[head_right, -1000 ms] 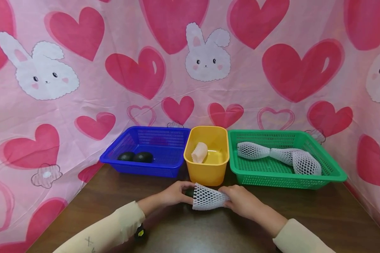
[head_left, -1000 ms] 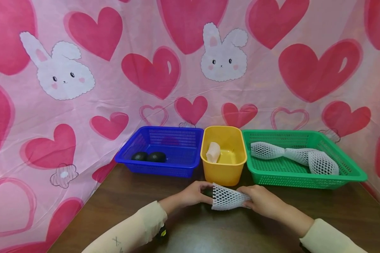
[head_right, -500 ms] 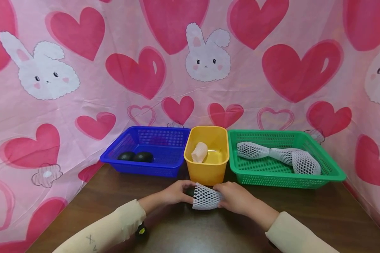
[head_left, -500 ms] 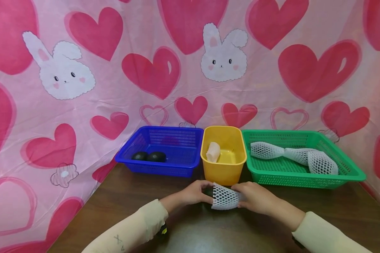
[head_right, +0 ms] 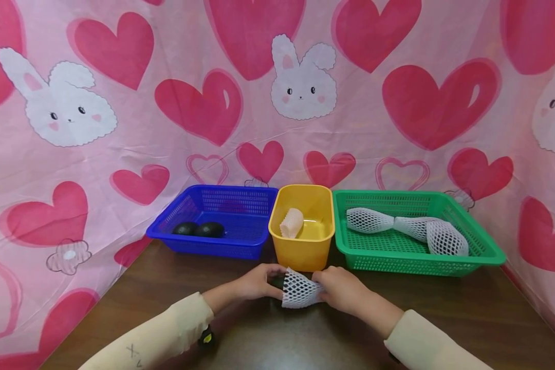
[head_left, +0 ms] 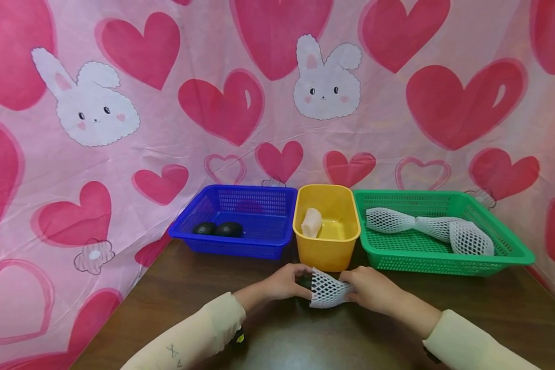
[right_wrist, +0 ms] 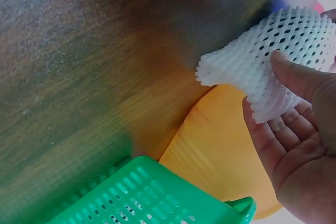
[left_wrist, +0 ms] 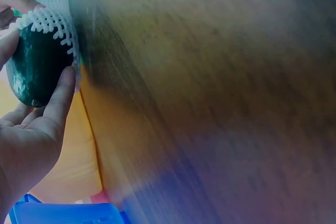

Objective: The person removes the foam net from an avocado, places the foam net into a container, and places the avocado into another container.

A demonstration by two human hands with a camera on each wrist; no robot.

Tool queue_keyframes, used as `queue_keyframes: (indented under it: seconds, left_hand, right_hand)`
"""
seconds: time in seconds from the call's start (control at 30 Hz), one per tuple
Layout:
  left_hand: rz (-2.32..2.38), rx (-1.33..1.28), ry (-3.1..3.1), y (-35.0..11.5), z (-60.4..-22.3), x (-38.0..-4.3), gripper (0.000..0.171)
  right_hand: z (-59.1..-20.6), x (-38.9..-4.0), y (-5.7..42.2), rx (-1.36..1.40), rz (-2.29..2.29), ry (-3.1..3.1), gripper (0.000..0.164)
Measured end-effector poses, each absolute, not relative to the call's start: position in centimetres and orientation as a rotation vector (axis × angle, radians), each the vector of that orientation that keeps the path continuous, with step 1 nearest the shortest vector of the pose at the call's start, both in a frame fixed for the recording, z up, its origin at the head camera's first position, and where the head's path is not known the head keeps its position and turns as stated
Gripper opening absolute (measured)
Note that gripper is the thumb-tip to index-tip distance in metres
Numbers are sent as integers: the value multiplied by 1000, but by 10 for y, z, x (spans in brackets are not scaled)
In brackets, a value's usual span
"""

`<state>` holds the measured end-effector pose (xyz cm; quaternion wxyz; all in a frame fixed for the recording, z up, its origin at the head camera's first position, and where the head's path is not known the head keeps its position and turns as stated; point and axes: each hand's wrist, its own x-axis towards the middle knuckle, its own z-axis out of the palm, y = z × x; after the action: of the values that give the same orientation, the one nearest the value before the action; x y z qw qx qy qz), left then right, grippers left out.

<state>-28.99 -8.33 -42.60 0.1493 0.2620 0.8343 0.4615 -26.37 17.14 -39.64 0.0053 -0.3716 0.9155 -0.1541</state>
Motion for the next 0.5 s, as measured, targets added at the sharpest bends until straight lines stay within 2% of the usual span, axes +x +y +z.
queue_keyframes:
  seconds: [0.5]
  left_hand:
    - [1408,685,2356,-99,-417,-289,43]
  right_hand:
    - [-387,-257,185,-1165,-493,2972,19]
